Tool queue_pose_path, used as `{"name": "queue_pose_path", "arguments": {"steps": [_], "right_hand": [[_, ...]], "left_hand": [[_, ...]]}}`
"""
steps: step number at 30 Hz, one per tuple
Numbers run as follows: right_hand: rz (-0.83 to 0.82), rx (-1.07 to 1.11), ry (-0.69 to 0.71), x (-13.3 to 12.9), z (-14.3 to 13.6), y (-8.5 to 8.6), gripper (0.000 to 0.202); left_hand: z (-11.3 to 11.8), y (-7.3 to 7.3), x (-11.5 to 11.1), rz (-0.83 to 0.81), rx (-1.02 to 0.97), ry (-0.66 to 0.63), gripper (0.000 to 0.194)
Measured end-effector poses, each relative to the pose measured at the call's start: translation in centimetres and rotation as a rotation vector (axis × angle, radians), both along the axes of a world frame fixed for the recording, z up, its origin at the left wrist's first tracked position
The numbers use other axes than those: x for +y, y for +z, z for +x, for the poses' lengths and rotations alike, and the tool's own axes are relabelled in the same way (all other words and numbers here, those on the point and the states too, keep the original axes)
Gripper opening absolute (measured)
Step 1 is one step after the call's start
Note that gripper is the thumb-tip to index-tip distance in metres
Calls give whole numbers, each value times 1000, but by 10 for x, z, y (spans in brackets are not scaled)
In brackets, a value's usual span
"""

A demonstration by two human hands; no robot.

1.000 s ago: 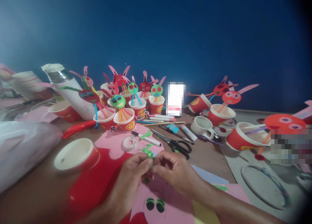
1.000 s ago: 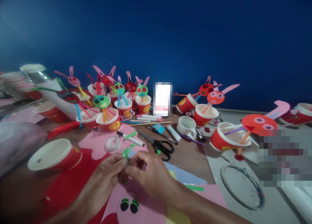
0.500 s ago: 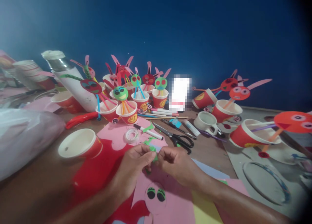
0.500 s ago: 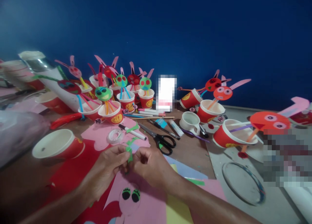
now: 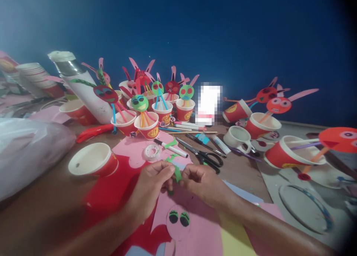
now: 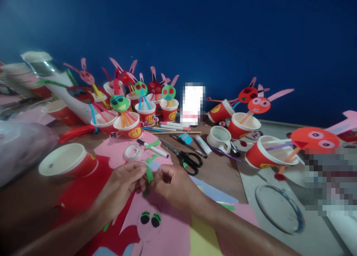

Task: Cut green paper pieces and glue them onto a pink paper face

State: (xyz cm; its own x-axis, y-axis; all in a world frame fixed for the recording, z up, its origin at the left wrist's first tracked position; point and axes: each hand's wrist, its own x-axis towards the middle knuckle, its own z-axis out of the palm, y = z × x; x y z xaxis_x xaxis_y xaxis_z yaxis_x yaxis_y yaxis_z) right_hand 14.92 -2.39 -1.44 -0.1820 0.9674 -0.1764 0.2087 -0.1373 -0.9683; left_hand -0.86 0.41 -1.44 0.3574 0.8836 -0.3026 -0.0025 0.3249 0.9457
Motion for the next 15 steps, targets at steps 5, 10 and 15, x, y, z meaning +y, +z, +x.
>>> {"name": "queue_pose_path", "arguments": {"steps": [5,10,15], "right_hand": [[17,74,21,1,1,-2,16],[-62,93,24,2,4,-6,20],[-108,108,29,2,6,-9,22]], "left_hand": [[1,-1,1,-4,-28,-5,21],[1,-3,3,-45,-68,-39,24],[1,0,3,-86,-45,-62,22]]}}
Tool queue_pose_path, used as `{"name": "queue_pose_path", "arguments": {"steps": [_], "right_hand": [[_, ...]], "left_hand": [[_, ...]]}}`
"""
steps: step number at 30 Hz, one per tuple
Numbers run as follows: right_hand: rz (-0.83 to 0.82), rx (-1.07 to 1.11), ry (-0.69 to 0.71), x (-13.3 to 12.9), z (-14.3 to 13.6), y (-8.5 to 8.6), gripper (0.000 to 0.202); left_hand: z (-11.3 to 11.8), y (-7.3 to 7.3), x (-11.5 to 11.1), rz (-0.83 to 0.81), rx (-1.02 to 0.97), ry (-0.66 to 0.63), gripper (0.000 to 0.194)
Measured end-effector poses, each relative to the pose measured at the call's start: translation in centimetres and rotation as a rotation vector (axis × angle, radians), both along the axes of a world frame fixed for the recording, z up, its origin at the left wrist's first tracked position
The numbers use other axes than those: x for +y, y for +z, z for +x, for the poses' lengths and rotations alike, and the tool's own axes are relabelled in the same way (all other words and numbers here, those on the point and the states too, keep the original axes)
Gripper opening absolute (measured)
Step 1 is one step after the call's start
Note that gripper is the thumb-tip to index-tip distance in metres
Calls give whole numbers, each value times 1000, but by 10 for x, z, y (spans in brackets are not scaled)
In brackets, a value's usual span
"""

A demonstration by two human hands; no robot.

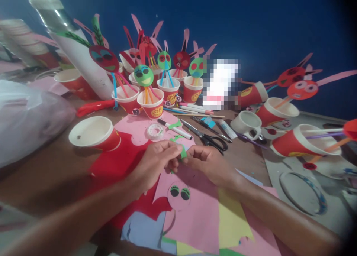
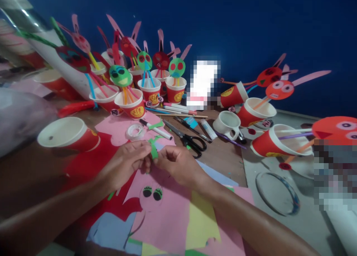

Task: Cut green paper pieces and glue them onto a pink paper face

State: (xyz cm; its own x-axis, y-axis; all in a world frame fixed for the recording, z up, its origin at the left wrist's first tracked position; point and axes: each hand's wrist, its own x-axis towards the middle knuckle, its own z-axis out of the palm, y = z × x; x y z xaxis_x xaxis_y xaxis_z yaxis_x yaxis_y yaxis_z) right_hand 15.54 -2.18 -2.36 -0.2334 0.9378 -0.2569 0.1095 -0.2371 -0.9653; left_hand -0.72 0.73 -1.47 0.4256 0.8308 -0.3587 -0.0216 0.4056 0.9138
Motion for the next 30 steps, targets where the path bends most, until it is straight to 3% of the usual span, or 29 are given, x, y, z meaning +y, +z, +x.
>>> {"name": "queue_pose_path", "arguments": {"steps": [8,20,30], "right_hand": [[11,-52,-18,1,-2,1,22],[14,-127,-25,-2,-5,6,24],[-9,-19,-6,7,6,9,33]], "left_hand": [[4,-2,1,-8,74,47,12],[2,2,0,-12,91,45,13],[-2,1,5,-131,-37,34,18]]}}
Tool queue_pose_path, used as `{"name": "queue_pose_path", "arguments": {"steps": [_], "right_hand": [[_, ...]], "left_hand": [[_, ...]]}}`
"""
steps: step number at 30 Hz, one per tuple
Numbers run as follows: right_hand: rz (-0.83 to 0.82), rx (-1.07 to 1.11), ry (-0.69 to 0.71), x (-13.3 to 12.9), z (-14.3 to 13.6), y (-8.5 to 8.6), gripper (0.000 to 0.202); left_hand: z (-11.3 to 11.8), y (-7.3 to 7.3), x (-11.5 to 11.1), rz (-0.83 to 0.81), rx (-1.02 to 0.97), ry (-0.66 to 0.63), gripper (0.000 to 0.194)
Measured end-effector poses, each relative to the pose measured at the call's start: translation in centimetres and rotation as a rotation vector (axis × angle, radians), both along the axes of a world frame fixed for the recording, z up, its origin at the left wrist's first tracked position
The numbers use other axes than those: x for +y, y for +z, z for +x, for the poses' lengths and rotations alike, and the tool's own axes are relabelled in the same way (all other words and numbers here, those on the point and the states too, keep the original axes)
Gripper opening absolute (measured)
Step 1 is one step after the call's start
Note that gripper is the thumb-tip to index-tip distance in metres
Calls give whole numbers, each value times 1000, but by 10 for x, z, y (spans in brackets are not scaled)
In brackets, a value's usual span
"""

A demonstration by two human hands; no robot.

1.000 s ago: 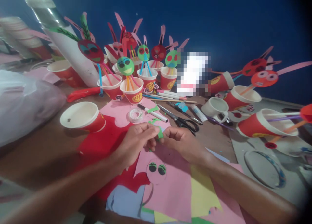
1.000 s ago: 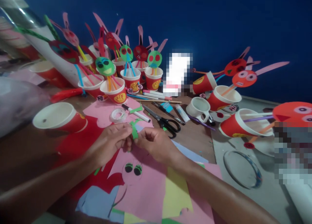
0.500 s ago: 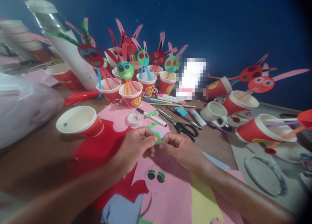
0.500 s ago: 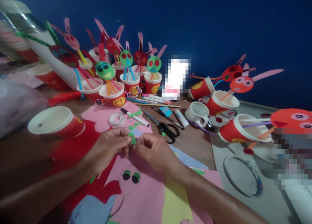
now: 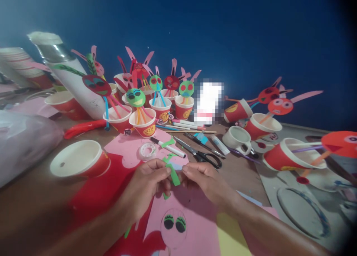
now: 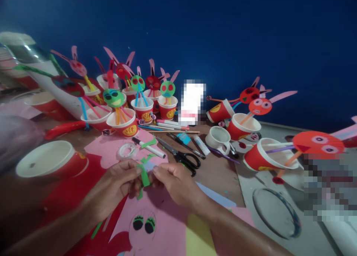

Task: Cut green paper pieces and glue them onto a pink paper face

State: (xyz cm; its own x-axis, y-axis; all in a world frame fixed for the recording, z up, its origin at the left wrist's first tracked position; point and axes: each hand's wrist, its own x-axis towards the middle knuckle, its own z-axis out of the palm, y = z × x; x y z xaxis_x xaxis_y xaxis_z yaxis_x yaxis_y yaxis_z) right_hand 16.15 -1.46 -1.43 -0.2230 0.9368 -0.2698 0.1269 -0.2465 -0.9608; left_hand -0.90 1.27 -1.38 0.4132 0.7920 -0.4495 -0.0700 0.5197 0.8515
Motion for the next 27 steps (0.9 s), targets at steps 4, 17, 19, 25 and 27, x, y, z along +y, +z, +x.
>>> {"name": "queue_pose_path", "arguments": {"steps": [4,17,19,25,27], "right_hand": [[5,-62,8,0,1,-1,35],[-9,-64,-13,-5,-7,3,26],[-7,-77,-6,-4,-7,3,27],[22,-99,-23,-4,-7,-3,25],[24,-100,-27,-4,-7,-4,25]], "left_hand": [[0,1,0,-27,-19,12,18],[1,2,-1,35,27,11,19],[1,1,-1,32,21,14,19],[1,1,-1,35,7,19,19],[1,1,0,28,11,11,18]]}}
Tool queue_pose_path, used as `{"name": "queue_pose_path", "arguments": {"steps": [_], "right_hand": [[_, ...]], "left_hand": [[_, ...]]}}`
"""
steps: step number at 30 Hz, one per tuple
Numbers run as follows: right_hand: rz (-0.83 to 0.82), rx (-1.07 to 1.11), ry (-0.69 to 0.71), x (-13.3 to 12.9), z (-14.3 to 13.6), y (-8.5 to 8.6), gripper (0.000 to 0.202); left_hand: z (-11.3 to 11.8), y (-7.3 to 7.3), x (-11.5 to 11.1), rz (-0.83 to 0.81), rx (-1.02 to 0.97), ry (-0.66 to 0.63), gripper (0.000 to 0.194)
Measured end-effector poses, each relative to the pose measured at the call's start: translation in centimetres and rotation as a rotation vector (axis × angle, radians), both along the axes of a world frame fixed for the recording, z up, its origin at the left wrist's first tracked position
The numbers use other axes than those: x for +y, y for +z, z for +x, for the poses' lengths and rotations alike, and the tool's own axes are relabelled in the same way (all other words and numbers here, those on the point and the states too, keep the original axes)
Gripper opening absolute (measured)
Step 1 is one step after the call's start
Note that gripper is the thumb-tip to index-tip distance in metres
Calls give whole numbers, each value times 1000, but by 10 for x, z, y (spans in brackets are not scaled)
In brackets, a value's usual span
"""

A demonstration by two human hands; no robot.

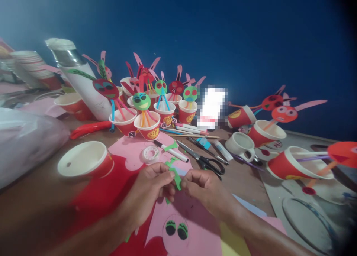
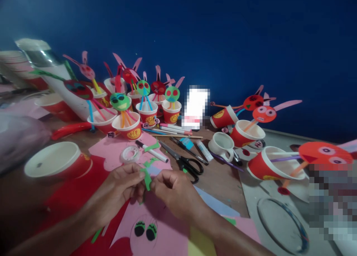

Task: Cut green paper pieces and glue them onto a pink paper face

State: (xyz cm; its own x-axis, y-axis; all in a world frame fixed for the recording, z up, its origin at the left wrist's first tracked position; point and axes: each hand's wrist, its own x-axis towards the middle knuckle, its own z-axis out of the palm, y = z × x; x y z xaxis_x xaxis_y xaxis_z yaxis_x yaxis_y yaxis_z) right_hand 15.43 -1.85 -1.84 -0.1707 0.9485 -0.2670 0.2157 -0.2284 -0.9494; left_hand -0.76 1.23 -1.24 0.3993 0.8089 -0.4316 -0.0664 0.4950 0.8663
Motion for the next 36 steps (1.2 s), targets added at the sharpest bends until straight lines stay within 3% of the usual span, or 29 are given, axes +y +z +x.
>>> {"name": "queue_pose_path", "arguments": {"steps": [18,21,23,26,29,32,36], "right_hand": [[133,-100,-16,-4,-4,-2,22],[172,-134,37,-1,3,7,19],[257,-268,83,3,15,18,19],[418,-779,82,11,38,30,22],[423,-1123,147,16,59,30,23],[378,-1172,220,18,69,25,23],[355,-1198,213,20,71,22,23]], "left_hand": [[-1,6,-2,105,53,47,15],[-1,5,-1,98,51,83,14],[-2,5,1,87,19,117,15],[-4,7,2,89,9,137,17],[-5,8,5,93,-10,135,18],[-5,10,7,67,-66,137,19],[-7,10,7,5,-104,110,19]]}}
